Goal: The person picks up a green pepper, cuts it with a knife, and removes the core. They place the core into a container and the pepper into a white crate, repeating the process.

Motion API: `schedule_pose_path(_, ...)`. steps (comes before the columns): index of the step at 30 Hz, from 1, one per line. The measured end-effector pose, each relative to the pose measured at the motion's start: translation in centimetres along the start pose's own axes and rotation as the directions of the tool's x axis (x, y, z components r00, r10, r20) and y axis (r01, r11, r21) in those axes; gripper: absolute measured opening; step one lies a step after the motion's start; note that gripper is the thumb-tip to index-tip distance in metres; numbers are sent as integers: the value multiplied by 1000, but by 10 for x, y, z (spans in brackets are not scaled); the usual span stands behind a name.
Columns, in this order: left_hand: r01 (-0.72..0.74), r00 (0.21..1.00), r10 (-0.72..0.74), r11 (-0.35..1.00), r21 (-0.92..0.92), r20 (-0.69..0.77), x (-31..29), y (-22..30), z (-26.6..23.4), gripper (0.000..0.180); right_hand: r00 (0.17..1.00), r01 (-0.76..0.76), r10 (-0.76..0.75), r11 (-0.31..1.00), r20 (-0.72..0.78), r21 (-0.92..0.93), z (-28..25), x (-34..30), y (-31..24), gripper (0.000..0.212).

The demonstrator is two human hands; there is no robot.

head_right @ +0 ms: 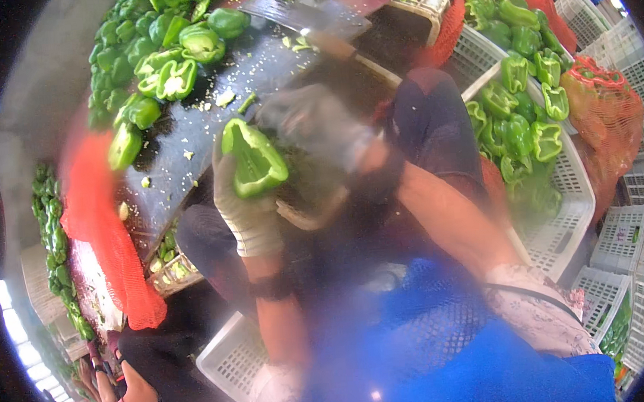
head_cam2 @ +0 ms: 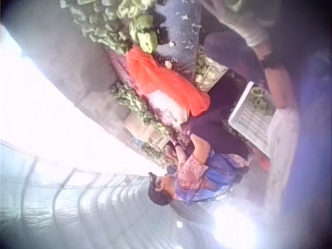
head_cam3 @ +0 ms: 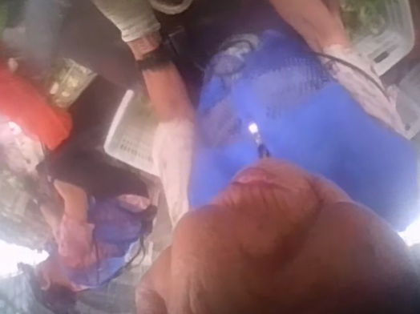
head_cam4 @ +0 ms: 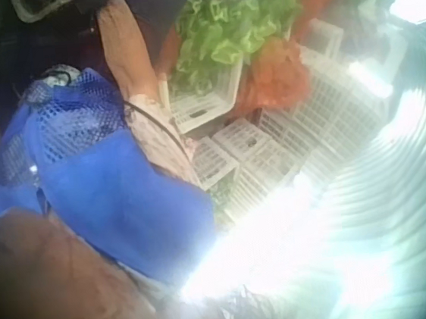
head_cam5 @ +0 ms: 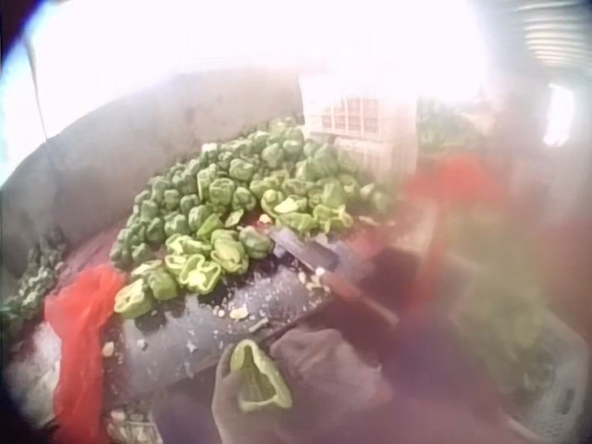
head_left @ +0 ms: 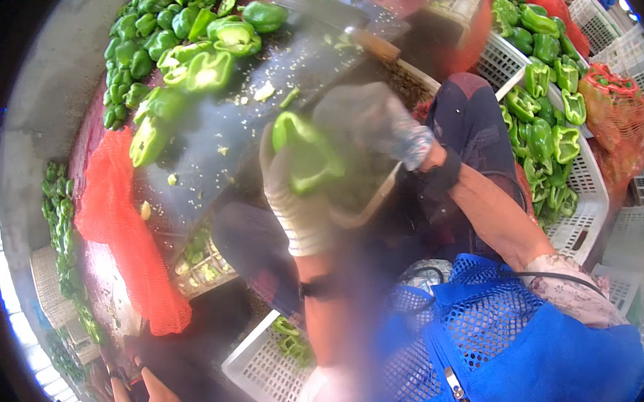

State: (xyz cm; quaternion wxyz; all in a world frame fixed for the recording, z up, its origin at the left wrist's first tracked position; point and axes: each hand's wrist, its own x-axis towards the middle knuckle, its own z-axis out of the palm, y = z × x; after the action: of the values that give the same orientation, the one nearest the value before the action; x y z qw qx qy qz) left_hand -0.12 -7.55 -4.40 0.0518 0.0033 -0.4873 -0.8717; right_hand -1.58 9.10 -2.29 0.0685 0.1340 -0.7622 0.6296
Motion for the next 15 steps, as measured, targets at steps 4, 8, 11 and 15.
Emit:
schedule_pose_path(4, 107, 994, -107, 994, -18, -32, 3, 14, 27, 42, 980, -171, 164, 984, 109, 54, -12, -5, -31, 32)
schedule_pose_path(8, -423, 902, 222, 291, 858, 369, 40, 37, 54, 29, 987, -101, 117, 984, -106, 150, -12, -28, 27, 39)
schedule_pose_path(11, -140, 972, 220, 820, 556, -80, 141, 37, -5, 36, 895, -178, 404, 710, -187, 681, -64, -43, -9, 40)
schedule_pose_path(15, -54, 911, 302, 764, 642, -282, 256, 44, -79, 39, 767, 298, 362, 530, -529, 794, -113, -51, -22, 45)
